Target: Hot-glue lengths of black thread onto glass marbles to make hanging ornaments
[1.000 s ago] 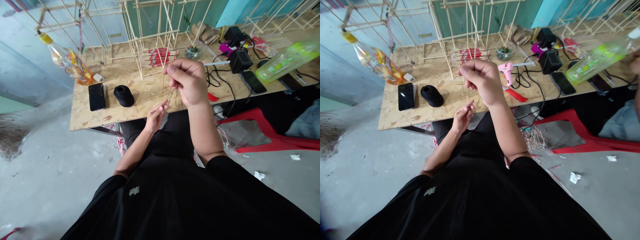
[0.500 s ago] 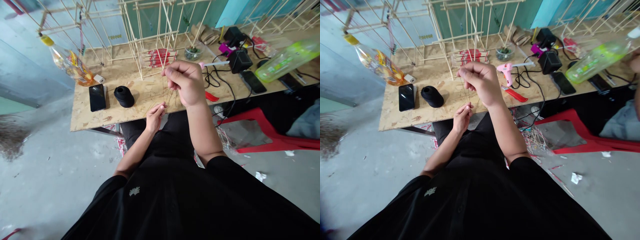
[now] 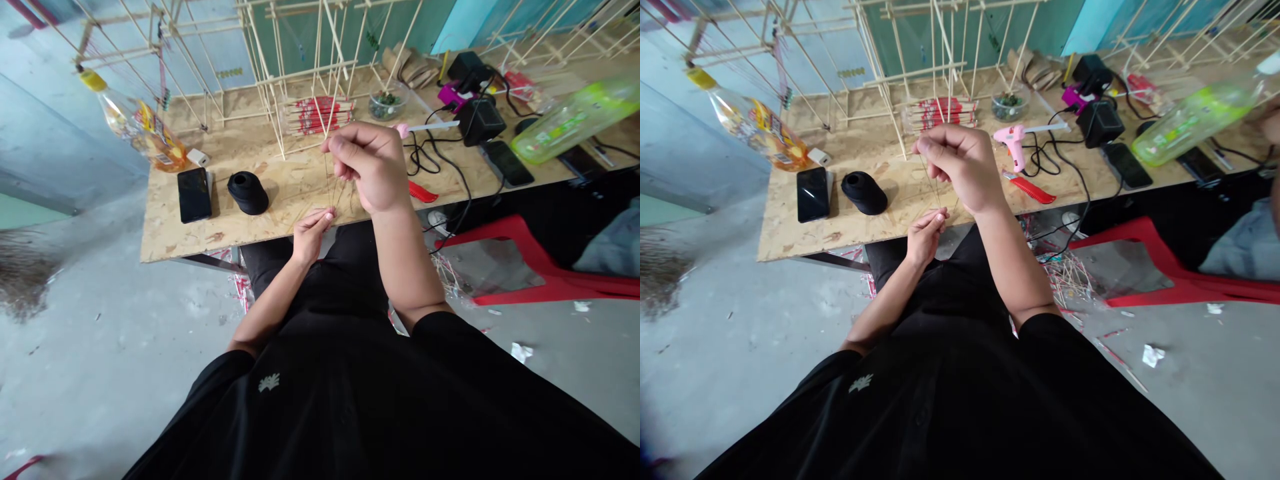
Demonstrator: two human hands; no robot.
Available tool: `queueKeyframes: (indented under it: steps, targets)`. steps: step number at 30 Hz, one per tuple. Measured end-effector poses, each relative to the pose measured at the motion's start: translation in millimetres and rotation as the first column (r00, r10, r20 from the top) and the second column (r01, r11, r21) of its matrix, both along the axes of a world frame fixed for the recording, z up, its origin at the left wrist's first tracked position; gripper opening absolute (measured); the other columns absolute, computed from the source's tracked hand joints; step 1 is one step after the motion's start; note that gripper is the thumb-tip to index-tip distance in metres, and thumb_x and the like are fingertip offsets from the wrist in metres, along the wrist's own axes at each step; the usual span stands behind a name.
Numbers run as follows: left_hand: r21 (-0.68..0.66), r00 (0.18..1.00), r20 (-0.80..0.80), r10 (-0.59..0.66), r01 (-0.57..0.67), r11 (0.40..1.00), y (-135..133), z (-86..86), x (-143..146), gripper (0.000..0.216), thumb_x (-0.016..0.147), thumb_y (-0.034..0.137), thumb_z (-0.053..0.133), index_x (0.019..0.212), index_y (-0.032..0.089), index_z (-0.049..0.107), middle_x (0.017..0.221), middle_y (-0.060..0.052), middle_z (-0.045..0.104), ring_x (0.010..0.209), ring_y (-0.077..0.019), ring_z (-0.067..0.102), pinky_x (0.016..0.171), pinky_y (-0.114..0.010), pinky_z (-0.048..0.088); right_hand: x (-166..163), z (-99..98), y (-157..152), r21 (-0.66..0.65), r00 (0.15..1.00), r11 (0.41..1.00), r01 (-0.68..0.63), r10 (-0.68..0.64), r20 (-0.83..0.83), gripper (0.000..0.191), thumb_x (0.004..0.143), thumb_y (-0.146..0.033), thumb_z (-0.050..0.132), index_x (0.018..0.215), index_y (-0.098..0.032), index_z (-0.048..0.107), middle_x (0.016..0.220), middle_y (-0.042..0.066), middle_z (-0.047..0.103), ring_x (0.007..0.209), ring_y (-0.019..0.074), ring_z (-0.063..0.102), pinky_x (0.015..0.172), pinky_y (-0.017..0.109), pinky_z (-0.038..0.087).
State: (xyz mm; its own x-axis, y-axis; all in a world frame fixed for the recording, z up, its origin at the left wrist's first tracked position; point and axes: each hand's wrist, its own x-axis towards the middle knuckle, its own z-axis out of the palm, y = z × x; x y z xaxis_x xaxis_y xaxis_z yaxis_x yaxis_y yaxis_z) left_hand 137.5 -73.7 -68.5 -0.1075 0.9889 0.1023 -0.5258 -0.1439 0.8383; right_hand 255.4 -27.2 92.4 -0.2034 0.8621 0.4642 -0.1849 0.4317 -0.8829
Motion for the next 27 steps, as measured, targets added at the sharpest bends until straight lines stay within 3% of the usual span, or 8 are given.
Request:
queueKeyframes:
  steps: [7, 16, 22, 27]
  targets:
    - [0.03, 0.996, -0.093, -0.013, 0.016, 0.999, 2.5, -7.7, -3.8, 0.033, 0.072, 0.056, 0.106, 0.091, 0.032, 0.095, 0.094, -0.006, 0.084, 0.083, -0.0155, 0.067, 0.063, -0.029, 0.046, -0.8, -0.4, 0.4, -0.006, 1.0, 1.0, -0.009, 0.009, 0.013, 0.037, 0.101, -0.056, 0.08, 0.09, -0.02, 0.079, 0.065, -0.004, 0.06, 0.058, 0.0088, 0.049, 0.056, 0.025, 0.041]
    - [0.053, 0.986, -0.158, -0.057, 0.066, 0.996, 0.0, -6.7, -5.5, 0.031, 0.078, 0.057, 0.102, 0.09, 0.029, 0.094, 0.096, -0.007, 0.083, 0.091, -0.0186, 0.073, 0.085, -0.036, 0.059, -2.7, -1.6, 1.1, -0.034, 0.998, 0.999, 0.019, -0.017, 0.062, 0.043, 0.102, -0.061, 0.08, 0.087, -0.021, 0.078, 0.067, -0.003, 0.059, 0.058, 0.0089, 0.049, 0.056, 0.024, 0.044]
    - [0.049, 0.984, -0.166, -0.067, 0.076, 0.996, -1.8, -0.2, -7.0, 0.044, 0.078, 0.065, 0.099, 0.084, 0.023, 0.088, 0.089, -0.005, 0.076, 0.074, -0.0113, 0.061, 0.07, -0.028, 0.05, -0.6, -3.4, 1.7, -0.047, 0.996, 0.998, 0.05, -0.046, 0.079, 0.039, 0.102, -0.057, 0.08, 0.088, -0.02, 0.08, 0.067, -0.002, 0.061, 0.06, 0.0098, 0.052, 0.055, 0.024, 0.043]
    - [0.07, 0.978, -0.204, -0.044, 0.059, 0.996, -2.9, 4.6, -19.9, 0.045, 0.08, 0.064, 0.098, 0.081, 0.021, 0.084, 0.083, -0.003, 0.07, 0.066, -0.0087, 0.052, 0.062, -0.027, 0.039, 23.1, -8.2, -3.6, -0.039, 0.992, 0.994, 0.1, -0.096, 0.083, 0.037, 0.099, -0.058, 0.083, 0.091, -0.022, 0.083, 0.073, 0.001, 0.067, 0.065, 0.0117, 0.059, 0.056, 0.025, 0.046]
